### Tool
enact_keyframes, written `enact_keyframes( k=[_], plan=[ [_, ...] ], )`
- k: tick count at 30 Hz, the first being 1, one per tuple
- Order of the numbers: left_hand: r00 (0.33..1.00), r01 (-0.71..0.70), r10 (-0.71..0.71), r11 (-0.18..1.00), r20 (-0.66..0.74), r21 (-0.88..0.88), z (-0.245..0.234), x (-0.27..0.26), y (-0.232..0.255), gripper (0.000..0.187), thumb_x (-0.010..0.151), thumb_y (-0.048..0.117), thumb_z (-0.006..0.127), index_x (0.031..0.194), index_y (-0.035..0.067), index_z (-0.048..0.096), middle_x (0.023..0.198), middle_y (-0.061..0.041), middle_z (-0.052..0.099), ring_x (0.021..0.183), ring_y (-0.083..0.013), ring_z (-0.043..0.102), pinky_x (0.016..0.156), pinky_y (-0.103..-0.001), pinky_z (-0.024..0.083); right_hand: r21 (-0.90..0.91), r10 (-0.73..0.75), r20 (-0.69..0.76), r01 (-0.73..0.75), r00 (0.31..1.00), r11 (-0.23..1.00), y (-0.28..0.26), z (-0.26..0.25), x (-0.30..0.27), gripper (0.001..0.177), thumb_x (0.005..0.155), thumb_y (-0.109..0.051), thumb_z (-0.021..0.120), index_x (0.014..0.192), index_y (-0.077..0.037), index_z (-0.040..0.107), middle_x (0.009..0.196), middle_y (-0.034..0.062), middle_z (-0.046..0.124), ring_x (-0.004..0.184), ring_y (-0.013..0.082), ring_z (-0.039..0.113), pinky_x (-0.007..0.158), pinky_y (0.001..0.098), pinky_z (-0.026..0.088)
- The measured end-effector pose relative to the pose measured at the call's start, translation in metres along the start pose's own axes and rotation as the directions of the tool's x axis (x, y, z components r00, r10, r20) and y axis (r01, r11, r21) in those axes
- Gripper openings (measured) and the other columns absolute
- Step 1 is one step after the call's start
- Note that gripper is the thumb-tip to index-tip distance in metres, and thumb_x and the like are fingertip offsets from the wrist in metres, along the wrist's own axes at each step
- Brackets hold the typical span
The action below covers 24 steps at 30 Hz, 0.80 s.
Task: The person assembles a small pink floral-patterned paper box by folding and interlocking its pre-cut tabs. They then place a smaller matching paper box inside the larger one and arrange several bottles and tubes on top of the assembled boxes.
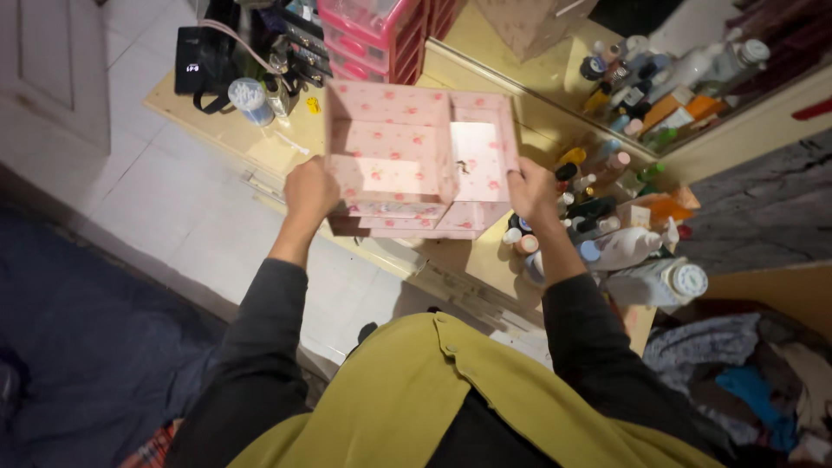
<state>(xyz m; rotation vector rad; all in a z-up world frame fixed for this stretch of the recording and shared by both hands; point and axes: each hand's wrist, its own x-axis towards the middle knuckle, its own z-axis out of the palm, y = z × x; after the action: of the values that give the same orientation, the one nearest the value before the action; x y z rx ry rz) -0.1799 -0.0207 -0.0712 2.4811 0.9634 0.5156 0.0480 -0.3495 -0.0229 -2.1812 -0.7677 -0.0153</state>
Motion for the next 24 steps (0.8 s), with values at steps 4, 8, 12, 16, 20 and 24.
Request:
enact_keyframes(
  k=[4,8,12,16,20,24],
  plan=[
    [0.993,-0.092,0.093,0.996,0.071,-0.02,0.004,0.024,0.02,0.02,0.084,0.01,0.062,0.098,-0.002,0.07,0.092,-0.031,0.07,0.089,-0.0496,0.068,0.081,-0.056,0.053,-0.015,0.13,-0.123,-0.133,0.984,0.991,0.002,-0.004,-0.026,0.025,0.098,-0.022,0.057,0.108,-0.004,0.072,0.09,0.0224,0.071,0.082,0.0371,0.07,0.073,0.0432,0.052],
    [0.961,-0.26,0.267,0.962,0.077,-0.089,0.015,0.048,0.038,0.022,0.08,0.005,0.058,0.097,0.001,0.071,0.093,-0.028,0.071,0.091,-0.0481,0.068,0.082,-0.056,0.053,0.072,0.121,-0.26,-0.105,0.958,0.992,0.012,-0.009,-0.04,0.028,0.094,-0.021,0.056,0.111,-0.005,0.071,0.09,0.0205,0.073,0.081,0.0321,0.074,0.074,0.0409,0.055],
    [0.944,-0.303,0.312,0.949,0.106,-0.091,0.03,0.083,0.059,0.024,0.08,0.005,0.059,0.1,0.001,0.073,0.094,-0.027,0.071,0.091,-0.0477,0.068,0.081,-0.055,0.053,-0.02,0.189,-0.323,-0.206,0.927,0.978,0.018,-0.012,-0.04,0.026,0.097,-0.022,0.058,0.107,-0.003,0.074,0.089,0.0219,0.072,0.081,0.0335,0.072,0.074,0.0426,0.054],
    [0.942,-0.301,0.317,0.944,0.109,-0.138,0.047,0.125,0.075,0.023,0.082,0.007,0.061,0.099,0.005,0.076,0.092,-0.027,0.071,0.09,-0.0475,0.068,0.081,-0.056,0.052,-0.016,0.218,-0.374,-0.242,0.901,0.97,0.029,-0.005,-0.024,0.027,0.094,-0.02,0.058,0.106,-0.003,0.074,0.089,0.0213,0.073,0.081,0.0334,0.073,0.074,0.0429,0.054],
    [0.966,-0.254,0.258,0.959,0.019,-0.129,0.073,0.154,0.084,0.017,0.083,0.009,0.064,0.093,0.004,0.077,0.09,-0.028,0.071,0.088,-0.0477,0.068,0.078,-0.055,0.053,-0.023,0.148,-0.427,-0.174,0.892,0.984,0.048,0.001,0.003,0.027,0.091,-0.017,0.058,0.107,-0.003,0.075,0.09,0.0202,0.074,0.082,0.0342,0.074,0.076,0.0429,0.055],
    [0.98,-0.196,0.194,0.961,-0.03,-0.193,0.101,0.167,0.086,0.016,0.088,0.015,0.066,0.093,0.007,0.079,0.088,-0.026,0.071,0.086,-0.0466,0.068,0.078,-0.054,0.053,-0.013,0.189,-0.403,-0.213,0.895,0.977,0.063,0.001,0.03,0.027,0.092,-0.019,0.059,0.109,-0.004,0.074,0.092,0.0211,0.074,0.085,0.0356,0.073,0.078,0.0432,0.055]
  ],
)
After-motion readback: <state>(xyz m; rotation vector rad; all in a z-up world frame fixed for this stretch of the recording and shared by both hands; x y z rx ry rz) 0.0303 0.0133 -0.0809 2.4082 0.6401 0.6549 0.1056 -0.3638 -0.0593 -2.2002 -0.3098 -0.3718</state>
